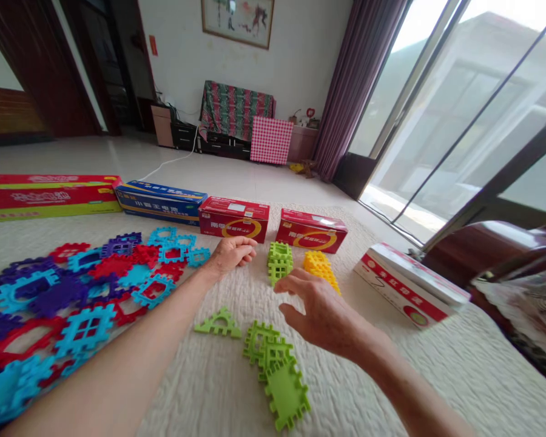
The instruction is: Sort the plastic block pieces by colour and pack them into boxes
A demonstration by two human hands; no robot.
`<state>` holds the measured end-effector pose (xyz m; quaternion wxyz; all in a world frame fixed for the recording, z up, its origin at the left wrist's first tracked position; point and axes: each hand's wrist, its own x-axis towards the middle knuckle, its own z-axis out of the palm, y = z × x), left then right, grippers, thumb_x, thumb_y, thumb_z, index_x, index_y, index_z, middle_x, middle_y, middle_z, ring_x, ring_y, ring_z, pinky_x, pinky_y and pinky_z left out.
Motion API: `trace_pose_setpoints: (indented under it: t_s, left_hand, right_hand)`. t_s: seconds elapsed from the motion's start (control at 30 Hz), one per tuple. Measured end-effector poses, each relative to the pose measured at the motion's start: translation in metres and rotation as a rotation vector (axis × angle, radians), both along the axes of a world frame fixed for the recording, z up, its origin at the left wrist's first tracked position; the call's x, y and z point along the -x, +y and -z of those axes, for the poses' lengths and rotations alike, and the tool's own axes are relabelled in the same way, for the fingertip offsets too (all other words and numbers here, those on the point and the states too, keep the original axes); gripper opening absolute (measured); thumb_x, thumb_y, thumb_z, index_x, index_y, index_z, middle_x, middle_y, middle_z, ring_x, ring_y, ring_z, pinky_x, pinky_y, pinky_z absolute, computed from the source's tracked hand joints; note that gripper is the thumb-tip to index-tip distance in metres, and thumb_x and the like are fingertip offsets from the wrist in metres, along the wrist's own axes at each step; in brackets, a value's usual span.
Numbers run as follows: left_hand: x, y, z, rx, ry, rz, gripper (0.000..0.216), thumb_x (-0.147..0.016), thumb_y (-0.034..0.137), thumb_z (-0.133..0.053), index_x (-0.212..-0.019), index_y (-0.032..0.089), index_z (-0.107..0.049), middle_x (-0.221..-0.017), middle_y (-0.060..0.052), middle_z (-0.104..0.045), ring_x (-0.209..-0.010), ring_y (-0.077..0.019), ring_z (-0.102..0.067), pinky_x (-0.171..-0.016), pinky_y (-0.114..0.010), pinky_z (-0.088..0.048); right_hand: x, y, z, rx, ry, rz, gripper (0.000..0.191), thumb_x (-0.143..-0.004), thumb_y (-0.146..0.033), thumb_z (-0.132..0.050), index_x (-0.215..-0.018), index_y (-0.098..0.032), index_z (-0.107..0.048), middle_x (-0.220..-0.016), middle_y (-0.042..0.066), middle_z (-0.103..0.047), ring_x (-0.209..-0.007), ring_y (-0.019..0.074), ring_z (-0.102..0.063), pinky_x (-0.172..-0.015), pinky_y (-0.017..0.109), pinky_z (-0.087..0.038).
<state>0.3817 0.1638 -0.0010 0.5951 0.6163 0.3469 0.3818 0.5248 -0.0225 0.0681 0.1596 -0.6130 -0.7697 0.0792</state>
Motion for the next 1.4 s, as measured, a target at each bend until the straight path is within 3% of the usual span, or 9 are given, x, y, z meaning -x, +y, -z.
trace_pose_setpoints:
  t_s: [0.2, 0.4, 0.6, 0.7, 0.8, 1.0, 1.23, 1.3, 1.4]
  left_hand:
    - [-0.001, 0.0, 0.001, -0.029, 0.02, 0.002, 0.024, -0.068, 0.016, -0.056, -0.089, 0.014, -0.068, -0.069, -0.001, -0.066, -0.053, -0.0072, -0.056, -0.046, -0.015, -0.041]
    - [-0.001, 0.0, 0.001, -0.036, 0.023, 0.0, 0.024, -0.07, 0.016, -0.054, -0.089, 0.013, -0.068, -0.068, -0.002, -0.065, -0.053, -0.0069, -0.055, -0.045, -0.015, -0.041]
    - [-0.002, 0.001, 0.003, -0.023, 0.014, 0.001, 0.024, -0.069, 0.015, -0.055, -0.089, 0.013, -0.068, -0.067, -0.002, -0.065, -0.053, -0.0075, -0.056, -0.044, -0.015, -0.041]
    - [-0.002, 0.0, 0.002, -0.024, 0.009, -0.003, 0.023, -0.069, 0.015, -0.055, -0.089, 0.012, -0.068, -0.067, -0.002, -0.065, -0.052, -0.0073, -0.056, -0.044, -0.015, -0.041]
    - [-0.002, 0.0, 0.002, -0.033, 0.008, -0.004, 0.023, -0.07, 0.015, -0.054, -0.089, 0.012, -0.067, -0.066, -0.002, -0.065, -0.051, -0.0069, -0.055, -0.044, -0.015, -0.041]
    - [-0.002, 0.001, 0.003, -0.035, 0.011, 0.002, 0.022, -0.07, 0.015, -0.055, -0.087, 0.013, -0.067, -0.066, -0.001, -0.065, -0.051, -0.007, -0.055, -0.045, -0.016, -0.041]
    - [-0.003, 0.0, 0.002, -0.025, 0.008, 0.0, 0.022, -0.069, 0.015, -0.056, -0.088, 0.014, -0.068, -0.065, -0.001, -0.065, -0.051, -0.0071, -0.055, -0.045, -0.016, -0.04]
    - [-0.002, 0.0, 0.002, -0.022, 0.014, -0.002, 0.022, -0.069, 0.015, -0.056, -0.088, 0.014, -0.068, -0.065, 0.0, -0.065, -0.051, -0.0073, -0.055, -0.045, -0.016, -0.041]
    - [-0.003, 0.0, 0.002, -0.028, 0.02, -0.001, 0.023, -0.069, 0.015, -0.056, -0.088, 0.014, -0.068, -0.066, -0.001, -0.065, -0.052, -0.0073, -0.055, -0.045, -0.016, -0.041]
  right_hand:
    - [0.029, -0.019, -0.01, 0.311, -0.059, 0.018, 0.026, -0.079, -0.032, -0.061, -0.102, -0.02, -0.063, -0.098, 0.007, -0.063, -0.086, 0.0201, -0.061, -0.076, 0.034, -0.046]
    - [0.046, -0.013, -0.004, 0.293, -0.071, 0.077, 0.017, -0.072, -0.023, -0.061, -0.087, -0.017, -0.062, -0.089, 0.006, -0.061, -0.075, 0.0162, -0.057, -0.067, 0.029, -0.042]
    - [0.049, -0.011, -0.006, 0.353, 0.134, 0.085, 0.014, -0.067, -0.012, -0.054, -0.078, -0.019, -0.058, -0.074, -0.001, -0.06, -0.067, 0.0117, -0.052, -0.06, 0.024, -0.039]
    - [0.045, -0.007, -0.004, 0.224, 0.215, 0.06, 0.012, -0.071, -0.012, -0.053, -0.08, -0.019, -0.056, -0.077, 0.0, -0.06, -0.07, 0.0126, -0.054, -0.064, 0.026, -0.042]
    - [0.039, -0.005, 0.001, 0.023, 0.13, 0.026, 0.013, -0.074, -0.01, -0.052, -0.084, -0.018, -0.055, -0.087, 0.003, -0.059, -0.081, 0.0152, -0.054, -0.073, 0.031, -0.043]
    - [0.029, -0.008, 0.005, 0.245, 0.085, -0.098, 0.025, -0.069, -0.01, -0.06, -0.092, -0.018, -0.059, -0.105, 0.004, -0.058, -0.093, 0.0166, -0.056, -0.084, 0.033, -0.046]
    - [0.024, -0.006, 0.006, 0.214, 0.059, -0.125, 0.024, -0.071, -0.013, -0.062, -0.093, -0.02, -0.059, -0.099, 0.003, -0.059, -0.089, 0.0166, -0.057, -0.082, 0.033, -0.048]
    - [0.018, -0.002, 0.007, 0.118, 0.052, -0.109, 0.028, -0.071, -0.017, -0.065, -0.098, -0.022, -0.058, -0.101, 0.003, -0.059, -0.091, 0.0173, -0.057, -0.083, 0.034, -0.048]
    - [0.006, 0.009, 0.014, -0.163, -0.006, -0.03, 0.037, -0.075, -0.019, -0.063, -0.111, -0.022, -0.052, -0.114, 0.007, -0.056, -0.102, 0.0213, -0.054, -0.088, 0.039, -0.046]
